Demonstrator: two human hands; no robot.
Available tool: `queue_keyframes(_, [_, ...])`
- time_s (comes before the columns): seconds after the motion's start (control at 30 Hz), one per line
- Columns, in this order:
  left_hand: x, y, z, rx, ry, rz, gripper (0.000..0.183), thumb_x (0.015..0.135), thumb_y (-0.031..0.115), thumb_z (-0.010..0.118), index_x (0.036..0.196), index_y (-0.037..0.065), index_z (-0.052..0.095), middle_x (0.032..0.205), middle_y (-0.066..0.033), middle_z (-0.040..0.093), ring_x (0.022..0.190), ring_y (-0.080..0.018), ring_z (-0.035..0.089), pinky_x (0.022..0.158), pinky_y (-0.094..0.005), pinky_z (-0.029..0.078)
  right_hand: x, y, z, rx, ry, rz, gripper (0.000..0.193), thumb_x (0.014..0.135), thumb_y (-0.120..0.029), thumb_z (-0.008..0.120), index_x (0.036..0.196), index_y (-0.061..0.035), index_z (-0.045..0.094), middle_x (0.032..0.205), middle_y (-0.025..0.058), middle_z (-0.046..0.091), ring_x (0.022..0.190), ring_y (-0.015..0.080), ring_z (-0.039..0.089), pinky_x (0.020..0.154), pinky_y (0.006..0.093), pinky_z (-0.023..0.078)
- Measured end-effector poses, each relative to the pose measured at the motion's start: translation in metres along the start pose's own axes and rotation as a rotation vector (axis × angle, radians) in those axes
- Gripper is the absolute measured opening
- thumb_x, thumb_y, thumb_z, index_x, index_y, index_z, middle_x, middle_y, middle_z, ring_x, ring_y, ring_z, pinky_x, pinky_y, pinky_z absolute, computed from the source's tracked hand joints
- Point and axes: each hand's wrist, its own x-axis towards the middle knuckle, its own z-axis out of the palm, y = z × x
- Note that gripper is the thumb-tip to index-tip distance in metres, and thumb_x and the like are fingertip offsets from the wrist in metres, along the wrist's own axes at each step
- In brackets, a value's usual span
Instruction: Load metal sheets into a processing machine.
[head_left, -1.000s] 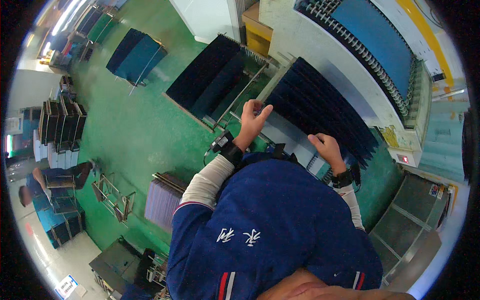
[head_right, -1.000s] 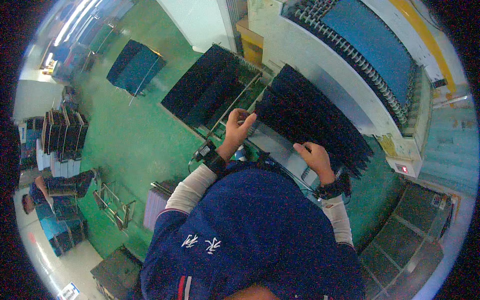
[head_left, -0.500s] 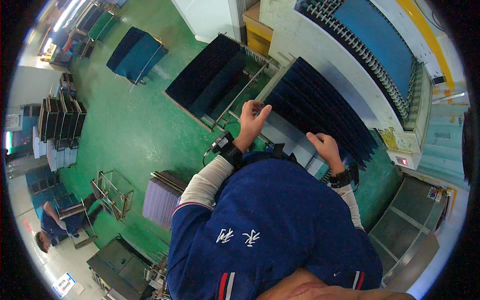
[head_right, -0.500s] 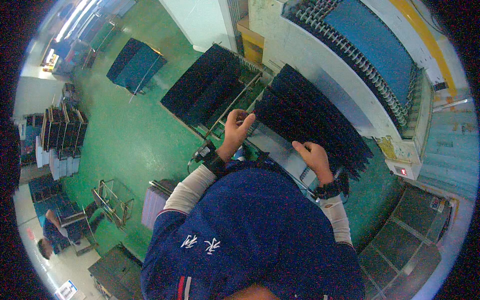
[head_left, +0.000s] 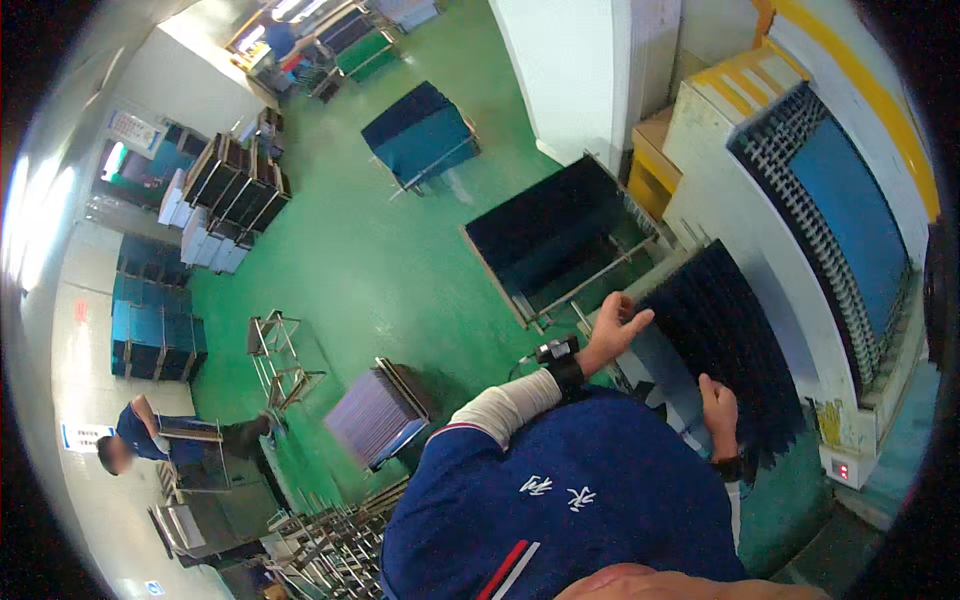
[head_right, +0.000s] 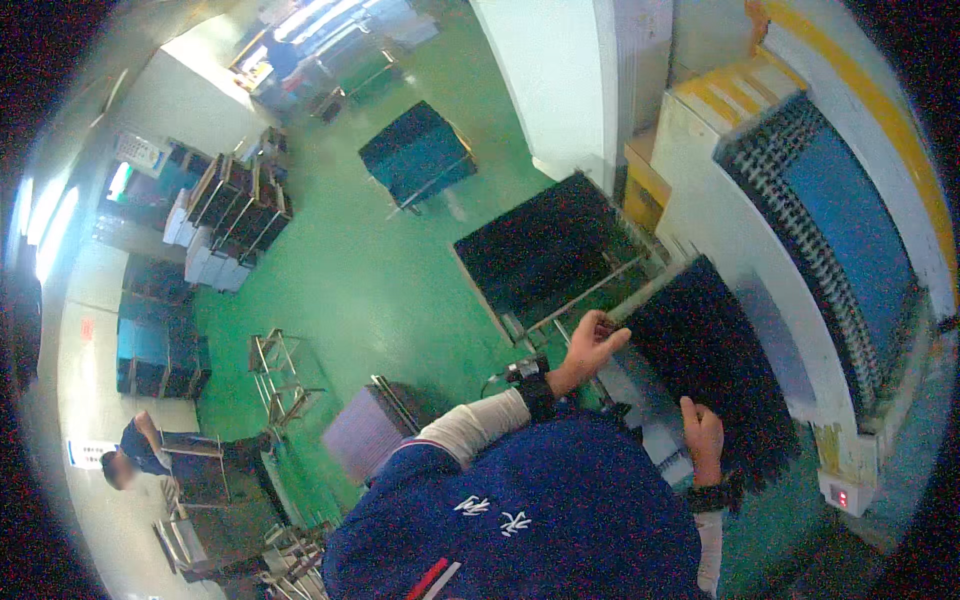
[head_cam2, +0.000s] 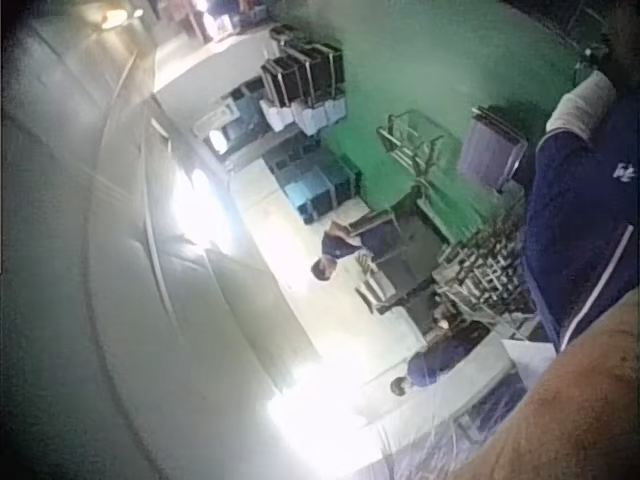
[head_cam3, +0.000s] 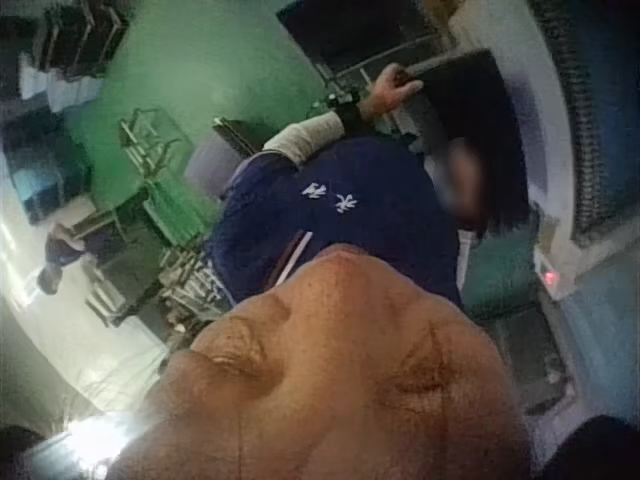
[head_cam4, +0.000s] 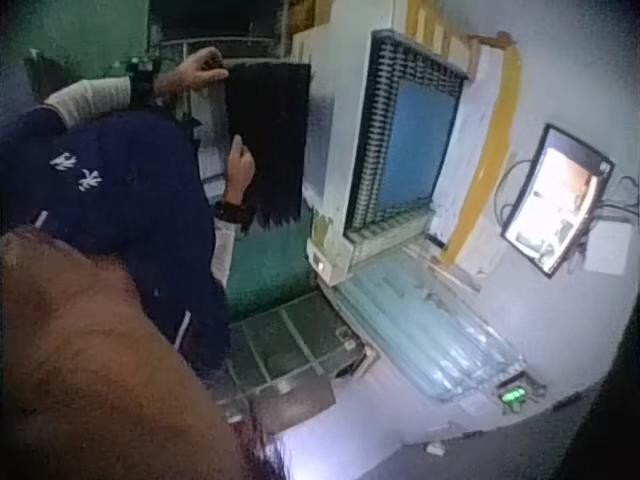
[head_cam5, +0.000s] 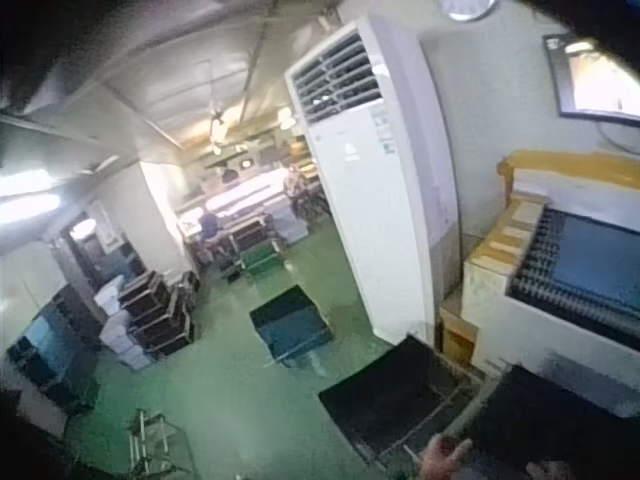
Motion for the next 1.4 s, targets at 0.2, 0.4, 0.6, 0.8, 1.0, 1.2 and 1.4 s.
queue_keyframes(0.2, [-0.002,-0.022,-0.001,0.092,-0.021,0.082,0.045,0.082,0.039,0.071,0.089,0.001,0.048,0.085,-0.0086,0.044,0.078,-0.0171,0.046,0.068,-0.032,0.042,-0.006,-0.01,-0.001,0.035,-0.023,-0.031,0.051,0.088,-0.047,0.057,0.08,0.0025,0.066,0.066,0.0151,0.06,0.066,0.0217,0.059,0.063,0.0367,0.043])
queue_keyframes(0.4, [-0.001,-0.023,-0.001,0.033,-0.043,-0.013,0.052,0.079,0.04,0.074,0.103,0.001,0.05,0.091,-0.0071,0.05,0.084,-0.0152,0.051,0.073,-0.0311,0.045,-0.005,-0.01,-0.002,0.038,-0.056,-0.011,0.053,0.087,-0.048,0.058,0.079,0.0042,0.065,0.068,0.0167,0.062,0.066,0.0257,0.06,0.063,0.0373,0.043])
queue_keyframes(0.6, [0.001,-0.012,-0.005,0.097,-0.059,0.09,0.041,0.082,0.034,0.072,0.091,0.002,0.048,0.087,-0.007,0.043,0.076,-0.0154,0.046,0.068,-0.0304,0.043,-0.011,-0.036,-0.015,0.037,-0.063,0.086,0.052,0.084,-0.047,0.062,0.081,0.0048,0.066,0.071,0.0193,0.064,0.069,0.0288,0.062,0.066,0.038,0.044])
queue_keyframes(0.8, [0.004,-0.001,-0.007,0.097,-0.078,0.115,0.038,0.084,0.033,0.07,0.091,0.002,0.049,0.089,-0.0077,0.044,0.076,-0.0161,0.047,0.069,-0.0305,0.044,-0.008,-0.031,-0.014,0.041,-0.036,0.039,0.055,0.083,-0.052,0.061,0.075,0.0018,0.065,0.072,0.0199,0.064,0.069,0.0329,0.061,0.066,0.0411,0.044])
queue_keyframes(1.0, [-0.006,0.005,-0.01,0.117,-0.11,0.131,0.037,0.084,0.033,0.069,0.093,0.002,0.051,0.089,-0.0076,0.044,0.079,-0.0166,0.05,0.071,-0.0311,0.045,-0.015,-0.028,-0.016,0.001,-0.052,0.033,0.057,0.082,-0.053,0.061,0.074,0.0028,0.063,0.072,0.0216,0.063,0.068,0.0348,0.06,0.065,0.0416,0.044])
queue_keyframes(1.2, [-0.003,-0.024,-0.007,0.082,-0.16,0.107,0.036,0.082,0.031,0.072,0.092,0.002,0.053,0.089,-0.0075,0.047,0.08,-0.0172,0.051,0.07,-0.0312,0.045,-0.025,-0.024,-0.017,-0.007,0.034,0.002,0.053,0.081,-0.049,0.063,0.074,0.0028,0.064,0.069,0.022,0.06,0.065,0.0342,0.06,0.062,0.0399,0.044])
queue_keyframes(1.4, [-0.005,-0.001,-0.011,0.07,-0.099,0.094,0.034,0.08,0.024,0.074,0.096,0.002,0.055,0.084,-0.0065,0.056,0.075,-0.0156,0.056,0.066,-0.0302,0.046,-0.022,-0.041,-0.029,0.062,-0.017,0.006,0.053,0.081,-0.052,0.062,0.087,0.0004,0.068,0.079,0.0221,0.064,0.076,0.0367,0.064,0.07,0.0397,0.047])
